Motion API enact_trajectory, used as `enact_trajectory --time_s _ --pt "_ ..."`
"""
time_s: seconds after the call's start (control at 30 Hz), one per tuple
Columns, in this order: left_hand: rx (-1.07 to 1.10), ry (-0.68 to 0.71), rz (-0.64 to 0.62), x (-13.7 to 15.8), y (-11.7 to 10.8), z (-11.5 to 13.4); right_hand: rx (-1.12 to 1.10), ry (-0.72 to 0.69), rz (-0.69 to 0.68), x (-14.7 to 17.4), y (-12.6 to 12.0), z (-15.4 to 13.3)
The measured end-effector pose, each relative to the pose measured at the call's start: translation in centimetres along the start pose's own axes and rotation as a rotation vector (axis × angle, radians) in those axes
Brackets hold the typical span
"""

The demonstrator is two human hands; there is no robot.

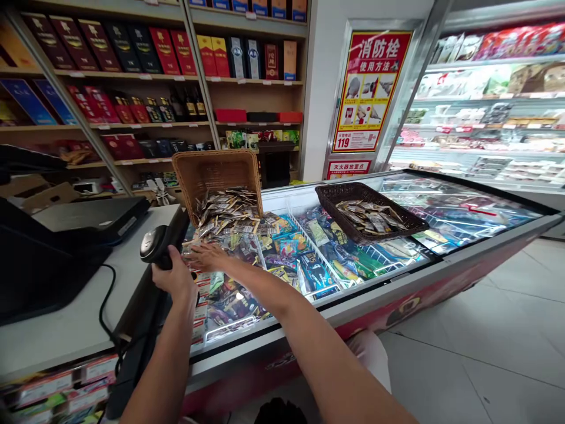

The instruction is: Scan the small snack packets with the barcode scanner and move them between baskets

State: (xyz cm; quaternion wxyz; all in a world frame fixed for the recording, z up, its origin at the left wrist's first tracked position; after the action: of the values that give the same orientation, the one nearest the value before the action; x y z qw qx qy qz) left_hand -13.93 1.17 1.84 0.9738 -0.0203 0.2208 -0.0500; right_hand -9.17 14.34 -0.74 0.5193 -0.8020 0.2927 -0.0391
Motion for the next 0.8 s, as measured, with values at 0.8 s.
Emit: enact_trajectory --time_s 0.8 --pt "0.106 0.040 0.020 0.2 0.6 0.2 -0.164 0.594 -0.012 2.8 -3.4 7.4"
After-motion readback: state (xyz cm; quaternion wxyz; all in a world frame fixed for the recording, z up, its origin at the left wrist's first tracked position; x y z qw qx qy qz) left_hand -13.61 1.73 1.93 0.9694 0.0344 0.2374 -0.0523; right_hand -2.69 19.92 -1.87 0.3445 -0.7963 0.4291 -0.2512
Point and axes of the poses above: each hand's wrist, its own x-axis away from the middle knuckle, its own y-axis out of the palm, z = x × y, the point moved 9 cm from there along -x, towards the middle knuckle, and after that the axes turned 5 degrees about y, right-handed, at the moved point
